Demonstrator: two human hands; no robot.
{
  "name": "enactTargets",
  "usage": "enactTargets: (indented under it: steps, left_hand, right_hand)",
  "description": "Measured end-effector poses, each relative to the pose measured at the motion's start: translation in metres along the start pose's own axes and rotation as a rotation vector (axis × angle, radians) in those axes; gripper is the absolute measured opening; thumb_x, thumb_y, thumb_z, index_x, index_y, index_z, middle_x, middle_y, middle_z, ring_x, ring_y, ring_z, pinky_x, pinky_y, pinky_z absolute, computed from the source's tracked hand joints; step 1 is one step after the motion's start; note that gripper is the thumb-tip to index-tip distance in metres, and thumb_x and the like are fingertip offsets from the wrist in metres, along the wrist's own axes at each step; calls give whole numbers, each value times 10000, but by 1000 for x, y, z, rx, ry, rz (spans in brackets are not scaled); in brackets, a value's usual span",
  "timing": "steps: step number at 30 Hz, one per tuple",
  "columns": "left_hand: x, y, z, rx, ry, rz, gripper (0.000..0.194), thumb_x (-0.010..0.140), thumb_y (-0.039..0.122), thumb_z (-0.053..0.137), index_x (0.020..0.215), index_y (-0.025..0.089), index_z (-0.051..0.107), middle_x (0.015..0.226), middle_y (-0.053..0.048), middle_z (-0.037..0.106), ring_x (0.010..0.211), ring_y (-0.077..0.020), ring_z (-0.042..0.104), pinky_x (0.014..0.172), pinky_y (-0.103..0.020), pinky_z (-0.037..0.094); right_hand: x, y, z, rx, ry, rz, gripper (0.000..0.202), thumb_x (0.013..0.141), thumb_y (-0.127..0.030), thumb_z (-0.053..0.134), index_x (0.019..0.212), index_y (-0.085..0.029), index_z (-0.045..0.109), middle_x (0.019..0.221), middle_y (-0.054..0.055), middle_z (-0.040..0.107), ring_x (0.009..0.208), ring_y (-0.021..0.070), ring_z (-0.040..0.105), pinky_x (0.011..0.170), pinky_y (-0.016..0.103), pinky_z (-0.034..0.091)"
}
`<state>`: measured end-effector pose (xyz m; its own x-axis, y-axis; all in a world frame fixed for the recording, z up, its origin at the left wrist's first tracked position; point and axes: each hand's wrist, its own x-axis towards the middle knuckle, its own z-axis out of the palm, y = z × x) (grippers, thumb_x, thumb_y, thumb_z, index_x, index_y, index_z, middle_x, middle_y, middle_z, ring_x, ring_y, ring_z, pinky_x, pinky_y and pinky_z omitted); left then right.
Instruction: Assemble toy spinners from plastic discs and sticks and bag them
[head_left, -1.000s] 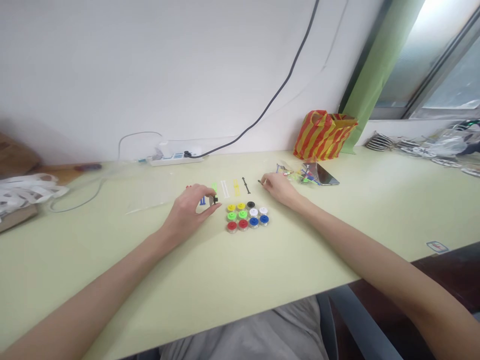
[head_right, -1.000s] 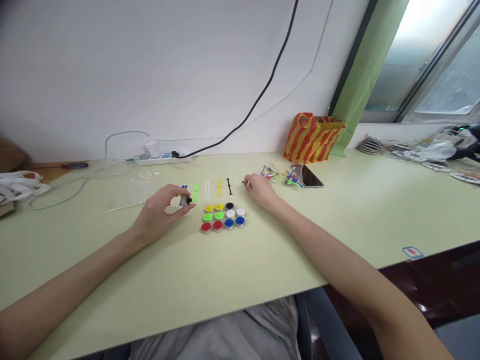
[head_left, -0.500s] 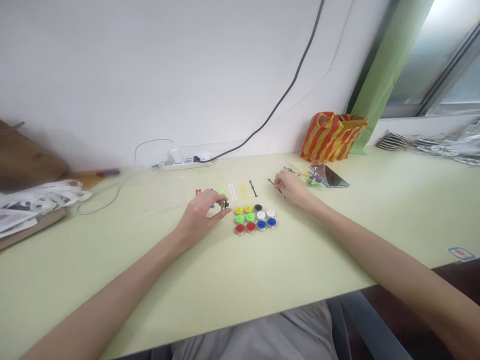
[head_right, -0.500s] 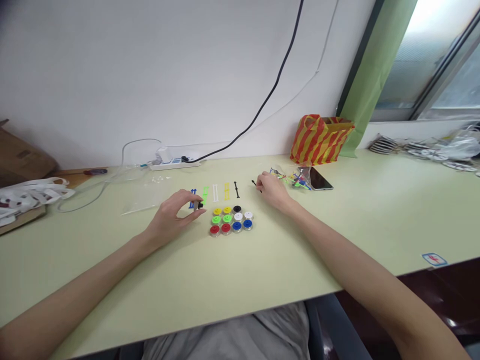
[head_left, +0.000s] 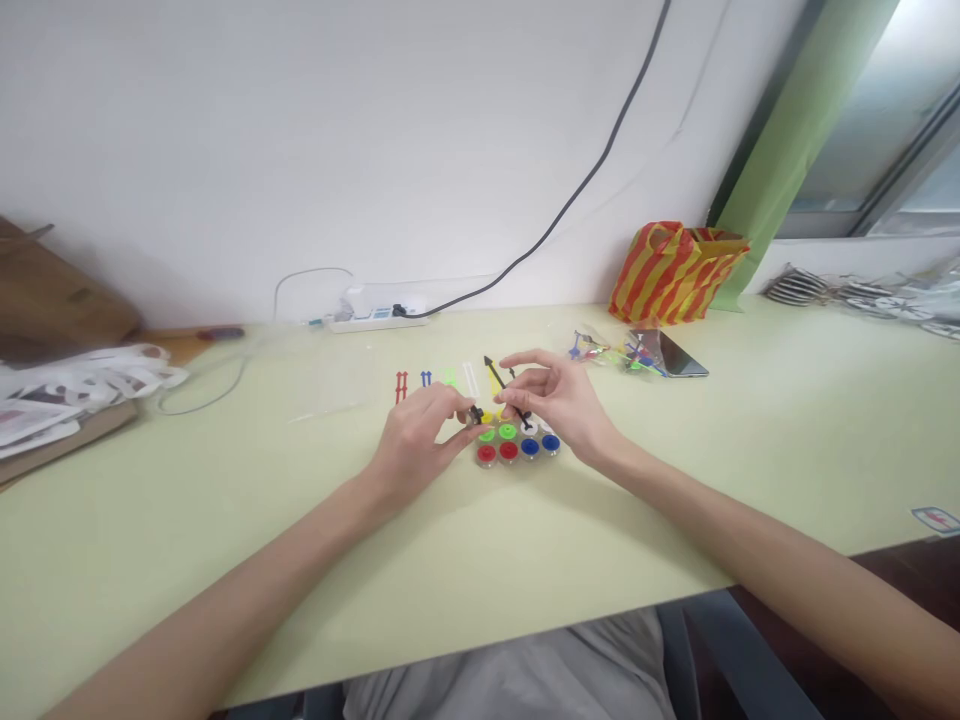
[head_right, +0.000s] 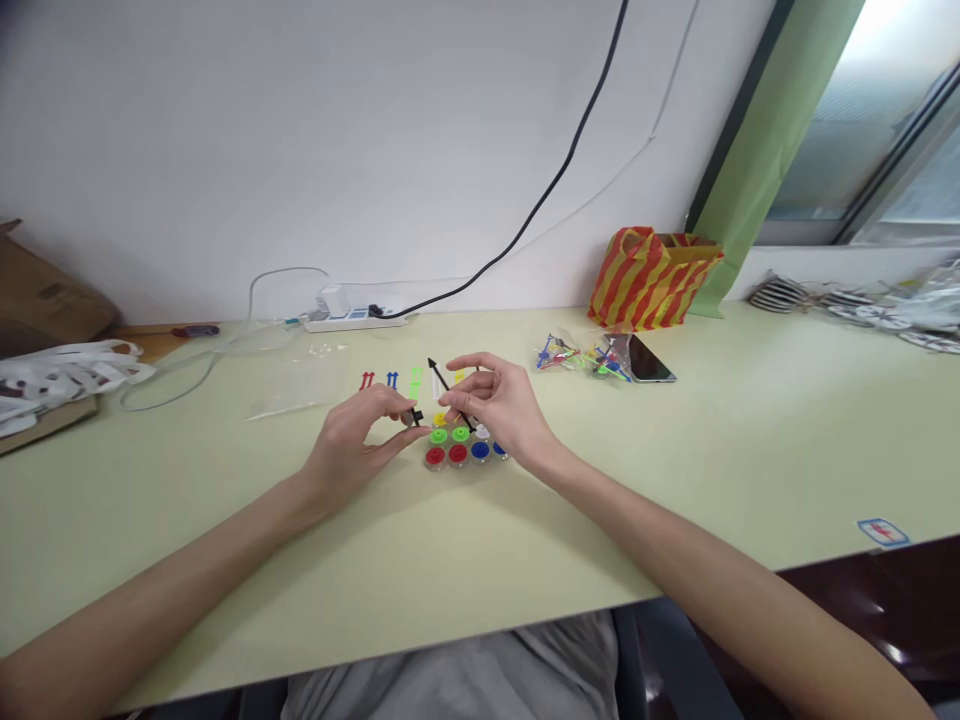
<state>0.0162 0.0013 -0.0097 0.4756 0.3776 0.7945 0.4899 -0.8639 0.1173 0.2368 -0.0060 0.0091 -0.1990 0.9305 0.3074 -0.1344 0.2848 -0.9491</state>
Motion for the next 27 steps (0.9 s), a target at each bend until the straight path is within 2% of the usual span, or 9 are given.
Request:
enactTargets:
  steps: [3, 6, 9, 12, 15, 19, 23, 27]
  left_hand:
    - [0, 7, 2, 20, 16, 17, 180, 942, 351, 713, 999, 214, 611, 771, -5, 681, 697, -170, 649, 669, -304, 518]
    - [0, 12, 4, 32, 40, 40, 147, 953, 299, 701, 1030, 213, 609, 773, -2, 705, 681, -165, 661, 661, -296, 518]
    - [-1, 14, 6, 20, 61, 34, 118, 969, 285, 677, 1040, 216, 612, 764, 1, 717, 670, -162, 669, 652, -291, 518]
    - [-2, 14, 6, -8, 73, -5, 118, 979, 323, 662, 1024, 221, 626, 774, -2, 732, 667, -162, 673, 641, -292, 519]
    - [-2, 15, 6, -32, 71, -32, 121, 976, 336, 665, 997, 222, 632, 778, -2, 743, 664, -160, 674, 638, -290, 519]
    - [1, 21, 4, -76, 72, -66, 138, 974, 341, 674, 951, 223, 607, 773, 11, 737, 642, -138, 656, 631, -275, 512]
    - [4, 27, 1, -136, 51, -104, 146, 976, 332, 673, 918, 224, 594, 752, 24, 717, 642, -127, 651, 629, -263, 519]
    - [4, 36, -2, -232, 46, -113, 131, 977, 323, 676, 959, 226, 589, 738, 31, 719, 618, -116, 649, 644, -262, 542]
  right_hand:
    - [-7, 0, 8, 56, -13, 84, 425, 649, -412, 930, 933, -162, 736, 739, 30, 736, 617, 156, 674, 595, 289, 554]
    - [-9, 2, 9, 129, -33, 144, 385, 607, -420, 958, 788, -167, 731, 694, 16, 713, 589, 138, 645, 561, 269, 529]
    - [-9, 5, 8, 204, -110, 156, 378, 632, -445, 948, 751, -170, 717, 677, 16, 710, 569, 133, 633, 542, 263, 513]
    - [-8, 6, 8, 244, -182, 197, 394, 667, -484, 924, 776, -173, 709, 691, 21, 712, 572, 143, 641, 528, 267, 512]
    - [-8, 7, 8, 261, -205, 209, 417, 675, -493, 919, 839, -183, 694, 696, 12, 704, 591, 144, 640, 530, 260, 511]
    - [-9, 8, 8, 244, -245, 198, 421, 700, -504, 904, 831, -189, 659, 685, 0, 669, 572, 125, 599, 520, 243, 467]
    - [-10, 8, 6, 206, -305, 149, 407, 759, -507, 867, 861, -195, 626, 697, -12, 639, 567, 114, 579, 540, 244, 454]
    - [-10, 6, 5, 190, -330, 70, 411, 758, -475, 879, 924, -208, 614, 777, -12, 641, 616, 127, 617, 562, 256, 488]
